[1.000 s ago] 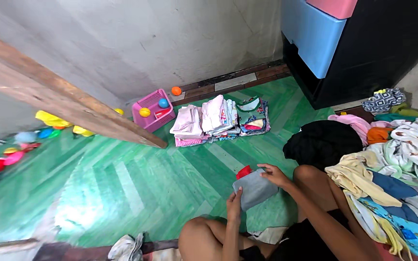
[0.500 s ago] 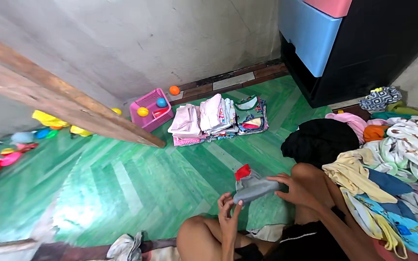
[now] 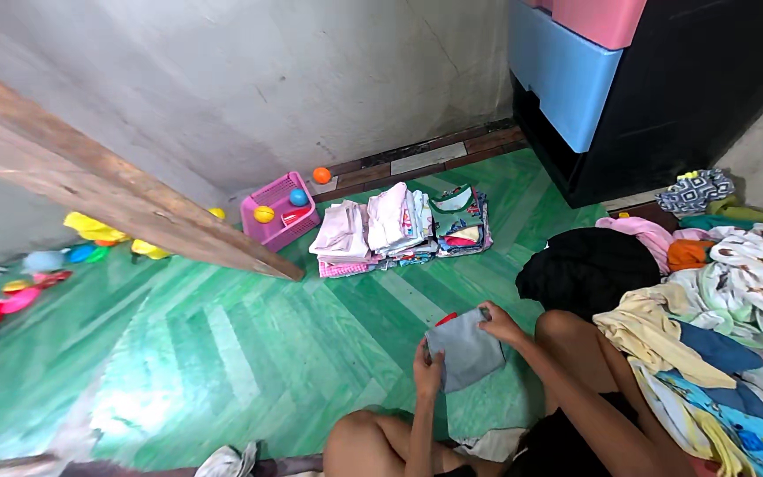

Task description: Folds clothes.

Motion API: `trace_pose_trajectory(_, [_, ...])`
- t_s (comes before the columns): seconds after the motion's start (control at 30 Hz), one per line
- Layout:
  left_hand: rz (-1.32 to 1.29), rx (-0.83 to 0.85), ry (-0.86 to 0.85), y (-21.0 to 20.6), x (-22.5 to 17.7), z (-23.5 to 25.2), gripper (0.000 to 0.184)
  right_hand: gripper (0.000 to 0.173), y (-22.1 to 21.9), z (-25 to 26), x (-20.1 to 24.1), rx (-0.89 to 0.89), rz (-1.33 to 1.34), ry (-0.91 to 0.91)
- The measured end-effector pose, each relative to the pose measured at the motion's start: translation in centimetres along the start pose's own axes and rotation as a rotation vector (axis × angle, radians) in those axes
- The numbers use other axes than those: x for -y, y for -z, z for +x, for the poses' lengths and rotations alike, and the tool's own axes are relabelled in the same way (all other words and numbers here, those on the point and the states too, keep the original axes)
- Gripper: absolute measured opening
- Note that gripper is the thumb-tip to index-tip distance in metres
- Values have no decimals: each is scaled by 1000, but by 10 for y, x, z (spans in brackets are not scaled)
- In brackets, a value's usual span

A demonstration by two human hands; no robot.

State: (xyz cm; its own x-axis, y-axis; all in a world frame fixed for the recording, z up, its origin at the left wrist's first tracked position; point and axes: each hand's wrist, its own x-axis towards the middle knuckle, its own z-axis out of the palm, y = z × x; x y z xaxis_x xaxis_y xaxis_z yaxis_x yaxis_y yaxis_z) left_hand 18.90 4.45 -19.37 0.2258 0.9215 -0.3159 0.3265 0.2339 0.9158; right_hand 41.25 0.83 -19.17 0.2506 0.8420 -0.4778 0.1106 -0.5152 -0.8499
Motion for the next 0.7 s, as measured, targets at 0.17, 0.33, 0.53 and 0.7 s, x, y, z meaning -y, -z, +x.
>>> trace_pose_trajectory(0.17, [-76, -176, -56, -4, 4, 0, 66, 67, 1, -6, 4, -30, 11, -14])
trace_pose_trajectory(0.33, [5, -193, 58, -10, 0, 10, 96, 62, 0, -22, 0, -153, -172, 26])
trace_pose_trajectory(0.53, [409, -59, 273, -25, -27, 20, 71, 62, -8, -28, 1, -147, -134, 7])
trace_pose_trajectory(0.7, [96, 65, 335, -25, -33, 16, 51, 59, -2, -35, 5, -225, 77, 11])
